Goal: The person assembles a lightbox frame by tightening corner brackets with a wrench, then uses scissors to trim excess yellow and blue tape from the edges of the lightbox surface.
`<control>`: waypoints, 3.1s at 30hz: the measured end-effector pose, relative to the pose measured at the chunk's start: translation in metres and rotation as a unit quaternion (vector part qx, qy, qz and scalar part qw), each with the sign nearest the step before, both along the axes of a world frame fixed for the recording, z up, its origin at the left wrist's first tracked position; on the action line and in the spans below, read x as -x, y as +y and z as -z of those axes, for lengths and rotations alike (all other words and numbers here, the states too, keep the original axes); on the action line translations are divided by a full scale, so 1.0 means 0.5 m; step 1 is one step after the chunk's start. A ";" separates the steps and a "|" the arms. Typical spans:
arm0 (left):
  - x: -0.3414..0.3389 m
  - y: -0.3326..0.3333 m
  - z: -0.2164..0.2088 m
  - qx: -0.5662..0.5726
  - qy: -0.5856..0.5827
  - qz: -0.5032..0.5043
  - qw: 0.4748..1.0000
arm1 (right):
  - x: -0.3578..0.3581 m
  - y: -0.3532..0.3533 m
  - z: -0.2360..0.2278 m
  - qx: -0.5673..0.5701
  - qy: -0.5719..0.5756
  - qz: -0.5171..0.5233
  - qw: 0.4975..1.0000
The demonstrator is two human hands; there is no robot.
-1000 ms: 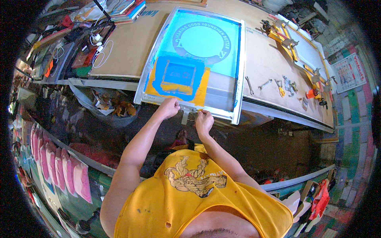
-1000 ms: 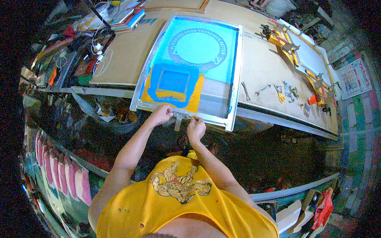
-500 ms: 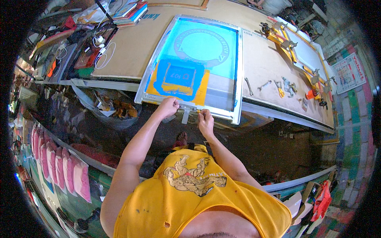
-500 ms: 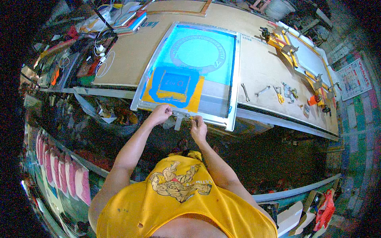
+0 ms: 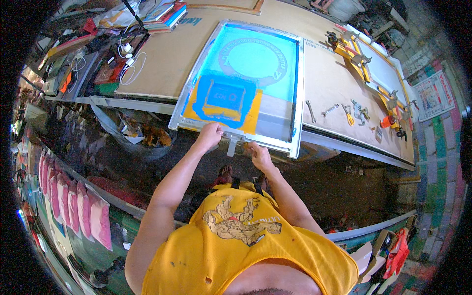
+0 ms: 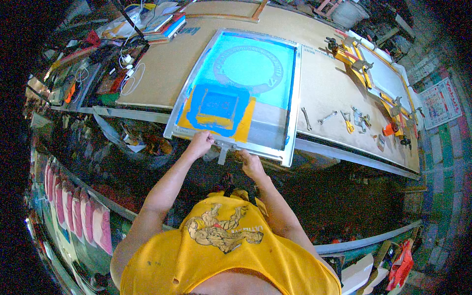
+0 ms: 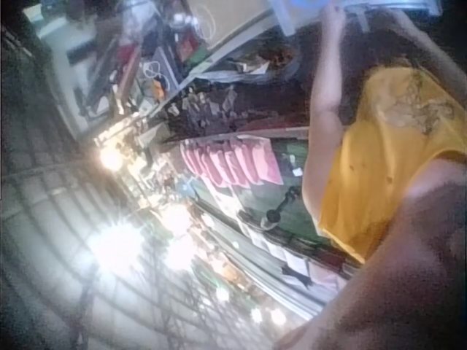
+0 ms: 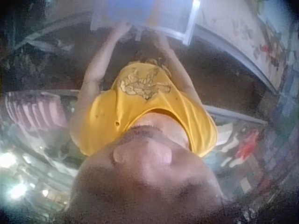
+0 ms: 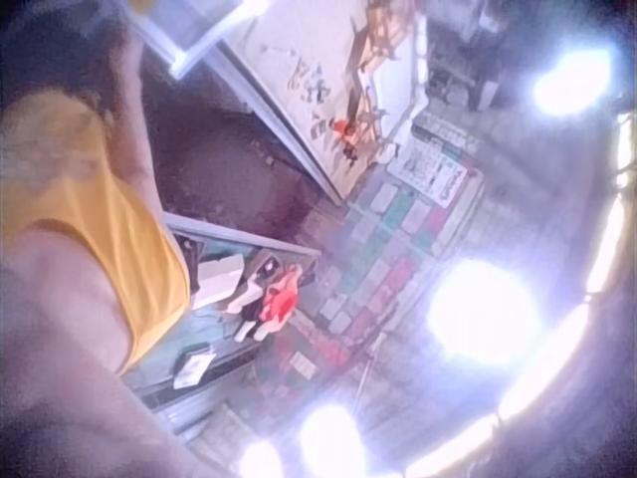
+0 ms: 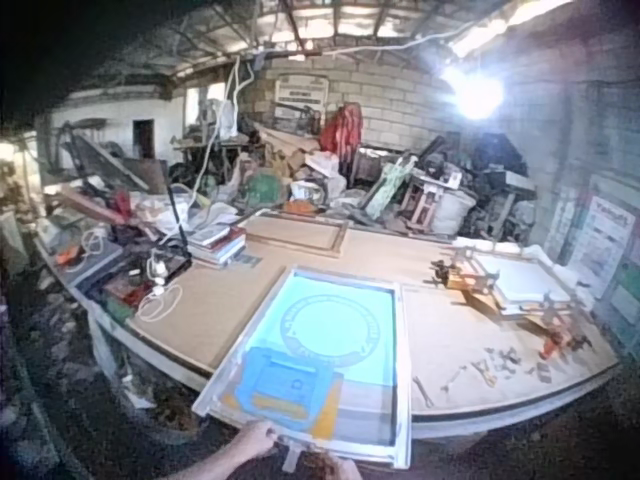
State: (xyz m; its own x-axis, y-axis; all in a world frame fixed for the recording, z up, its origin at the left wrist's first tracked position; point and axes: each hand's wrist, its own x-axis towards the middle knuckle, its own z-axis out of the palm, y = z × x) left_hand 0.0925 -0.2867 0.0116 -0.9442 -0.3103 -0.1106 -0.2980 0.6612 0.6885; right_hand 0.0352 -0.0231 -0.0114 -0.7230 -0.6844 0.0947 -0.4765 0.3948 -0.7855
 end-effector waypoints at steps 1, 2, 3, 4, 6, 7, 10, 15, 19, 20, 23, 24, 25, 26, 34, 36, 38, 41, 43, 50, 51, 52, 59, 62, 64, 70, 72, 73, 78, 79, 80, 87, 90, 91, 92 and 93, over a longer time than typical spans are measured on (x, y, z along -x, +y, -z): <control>0.001 -0.002 0.003 0.005 0.008 -0.003 1.000 | 0.010 -0.002 0.002 0.004 0.005 -0.013 1.000; 0.000 0.000 0.003 0.008 0.014 -0.004 1.000 | 0.011 -0.002 -0.001 0.008 0.008 -0.024 1.000; -0.002 0.003 0.003 0.010 0.016 -0.006 1.000 | 0.008 0.000 -0.003 0.006 0.005 -0.023 1.000; -0.006 0.007 0.003 0.011 0.017 -0.008 1.000 | 0.005 0.002 -0.006 -0.001 0.000 -0.024 1.000; -0.007 0.008 0.000 0.011 0.020 -0.011 1.000 | 0.005 0.003 -0.008 -0.013 -0.008 -0.028 1.000; -0.006 0.007 -0.002 0.009 0.020 -0.011 1.000 | 0.005 0.002 -0.005 -0.005 0.006 -0.025 1.000; -0.006 0.007 -0.005 0.006 0.010 -0.012 1.000 | 0.002 0.001 0.014 0.008 0.041 -0.013 0.999; -0.014 0.004 -0.017 -0.045 0.009 -0.012 0.999 | -0.018 0.008 0.028 -0.010 0.042 0.025 0.999; -0.031 0.012 -0.036 -0.063 0.031 -0.005 0.998 | -0.035 0.010 0.007 -0.127 -0.097 0.070 0.985; -0.034 0.014 -0.039 -0.066 0.035 -0.002 0.997 | -0.041 0.003 0.008 -0.101 -0.141 0.070 0.982; -0.022 0.003 -0.026 -0.015 0.013 0.011 1.000 | -0.075 -0.043 -0.023 0.021 -0.324 0.083 0.942; -0.014 -0.003 -0.022 -0.007 0.007 0.014 1.000 | -0.085 -0.068 -0.047 0.071 -0.389 0.090 0.914; -0.007 -0.007 -0.018 0.002 0.001 0.016 1.000 | -0.084 -0.085 -0.029 0.105 -0.491 0.072 0.862; -0.003 -0.011 -0.013 0.011 -0.005 0.019 1.000 | -0.086 -0.104 -0.039 0.124 -0.537 0.082 0.830; -0.001 0.000 -0.011 0.001 -0.012 -0.034 0.999 | -0.110 -0.158 -0.052 0.284 -0.643 0.138 0.698; -0.004 0.005 -0.013 0.005 -0.010 -0.037 0.999 | -0.120 -0.165 -0.057 0.294 -0.627 0.177 0.699; 0.000 0.004 -0.012 0.004 0.000 -0.040 0.999 | -0.130 -0.180 -0.057 0.329 -0.608 0.198 0.695; -0.003 0.006 -0.004 0.017 -0.003 -0.035 0.999 | -0.141 -0.182 -0.053 0.357 -0.599 0.234 0.678; 0.000 0.004 -0.003 0.018 -0.005 -0.036 0.999 | -0.142 -0.189 -0.045 0.363 -0.593 0.255 0.673; 0.001 0.020 -0.022 0.016 0.004 -0.038 0.999 | -0.097 -0.173 -0.071 0.301 -0.608 0.213 0.703; 0.001 0.025 -0.023 0.018 0.010 -0.035 0.999 | -0.095 -0.173 -0.056 0.313 -0.613 0.210 0.694; 0.001 0.028 -0.024 0.028 0.009 -0.034 0.999 | -0.094 -0.175 -0.044 0.325 -0.619 0.208 0.684; -0.002 0.043 -0.041 0.057 0.006 -0.036 0.998 | -0.093 -0.139 0.023 0.320 -0.516 0.271 0.747; -0.004 0.045 -0.035 0.069 -0.005 -0.035 0.997 | -0.082 -0.077 -0.006 0.309 -0.498 0.287 0.758; -0.004 0.048 -0.034 0.072 -0.007 -0.033 0.997 | -0.069 -0.026 0.007 0.300 -0.474 0.286 0.777; 0.004 0.065 -0.036 0.104 -0.029 -0.030 0.994 | -0.030 0.085 -0.055 0.246 -0.478 0.310 0.785; 0.024 0.086 -0.060 0.129 -0.038 0.013 0.991 | -0.027 0.066 -0.059 0.248 -0.474 0.318 0.782; 0.037 0.113 -0.057 0.102 -0.009 0.056 0.993 | -0.027 0.068 -0.063 0.249 -0.475 0.337 0.774; 0.077 0.236 -0.084 0.042 0.090 0.227 0.969 | -0.028 0.071 -0.067 0.255 -0.468 0.360 0.765; 0.081 0.246 -0.076 0.052 0.098 0.235 0.966 | -0.029 0.072 -0.060 0.258 -0.461 0.368 0.765; 0.087 0.255 -0.067 0.063 0.106 0.243 0.962 | -0.033 0.071 -0.055 0.263 -0.452 0.370 0.768; 0.094 0.267 -0.042 0.071 0.112 0.245 0.961 | -0.037 0.091 -0.056 0.231 -0.397 0.389 0.798; 0.099 0.264 -0.040 0.077 0.103 0.243 0.961 | -0.037 0.092 -0.057 0.241 -0.399 0.380 0.799; 0.099 0.265 -0.038 0.078 0.109 0.244 0.961 | -0.040 0.094 -0.059 0.242 -0.394 0.377 0.803; 0.099 0.264 -0.036 0.079 0.114 0.244 0.960 | -0.042 0.092 -0.065 0.243 -0.390 0.373 0.806; 0.098 0.262 -0.034 0.081 0.120 0.244 0.959 | -0.040 0.090 -0.071 0.237 -0.401 0.381 0.799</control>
State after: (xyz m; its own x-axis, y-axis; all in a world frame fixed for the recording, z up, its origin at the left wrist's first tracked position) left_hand 0.0434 -0.1555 0.0286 -0.9738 0.1797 0.1395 0.2274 0.7856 0.5755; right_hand 0.0551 0.0221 0.0242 -0.8709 -0.0423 -0.4896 0.4913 -0.1026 -0.8649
